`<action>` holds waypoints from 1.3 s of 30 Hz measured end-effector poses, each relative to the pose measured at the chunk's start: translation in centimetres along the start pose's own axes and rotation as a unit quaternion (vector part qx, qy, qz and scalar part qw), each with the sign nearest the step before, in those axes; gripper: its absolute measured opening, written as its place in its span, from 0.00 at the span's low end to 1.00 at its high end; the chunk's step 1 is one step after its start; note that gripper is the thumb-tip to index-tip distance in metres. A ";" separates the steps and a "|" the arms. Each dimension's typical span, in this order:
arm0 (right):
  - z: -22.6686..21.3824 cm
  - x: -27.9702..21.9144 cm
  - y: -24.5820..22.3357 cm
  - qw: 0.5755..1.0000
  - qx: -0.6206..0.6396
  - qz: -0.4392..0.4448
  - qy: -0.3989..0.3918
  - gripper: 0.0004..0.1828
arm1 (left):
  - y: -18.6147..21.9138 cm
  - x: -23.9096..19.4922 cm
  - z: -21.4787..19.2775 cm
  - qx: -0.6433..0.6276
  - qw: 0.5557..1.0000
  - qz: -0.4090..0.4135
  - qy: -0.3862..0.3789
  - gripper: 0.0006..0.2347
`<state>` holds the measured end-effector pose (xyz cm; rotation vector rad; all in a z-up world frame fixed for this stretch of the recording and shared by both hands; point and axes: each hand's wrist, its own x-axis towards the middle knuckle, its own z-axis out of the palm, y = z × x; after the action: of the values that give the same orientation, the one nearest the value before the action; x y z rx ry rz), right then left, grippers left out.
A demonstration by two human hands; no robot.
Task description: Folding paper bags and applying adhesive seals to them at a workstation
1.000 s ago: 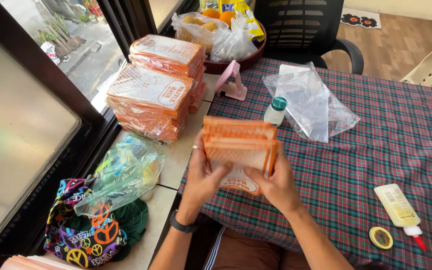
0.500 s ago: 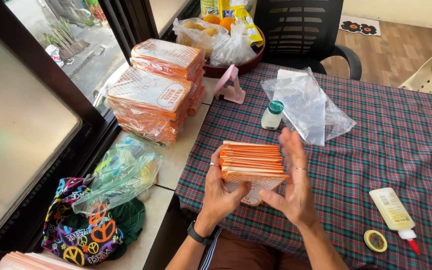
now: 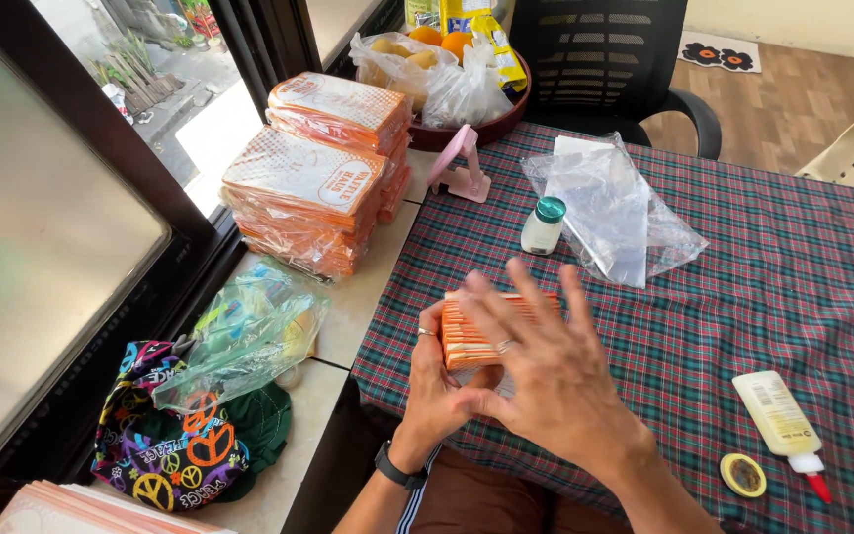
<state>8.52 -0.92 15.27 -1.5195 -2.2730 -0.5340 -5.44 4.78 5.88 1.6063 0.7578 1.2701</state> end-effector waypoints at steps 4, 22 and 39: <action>2.3 -1.8 2.3 0.956 0.232 0.119 0.135 0.66 | 1.3 0.1 0.0 -0.048 0.998 0.035 0.001 0.38; 6.1 -6.4 -0.3 0.698 0.598 0.291 0.266 0.17 | 4.5 -1.3 -1.0 -0.083 0.994 0.060 -0.048 0.28; 3.1 -7.0 -1.3 0.716 0.635 0.264 0.119 0.45 | 5.3 -2.1 -1.9 -0.048 0.990 0.104 0.084 0.12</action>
<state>9.62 -5.38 9.05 -1.0637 -1.2258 0.8256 -8.22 1.39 10.01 1.5447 0.6327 1.5829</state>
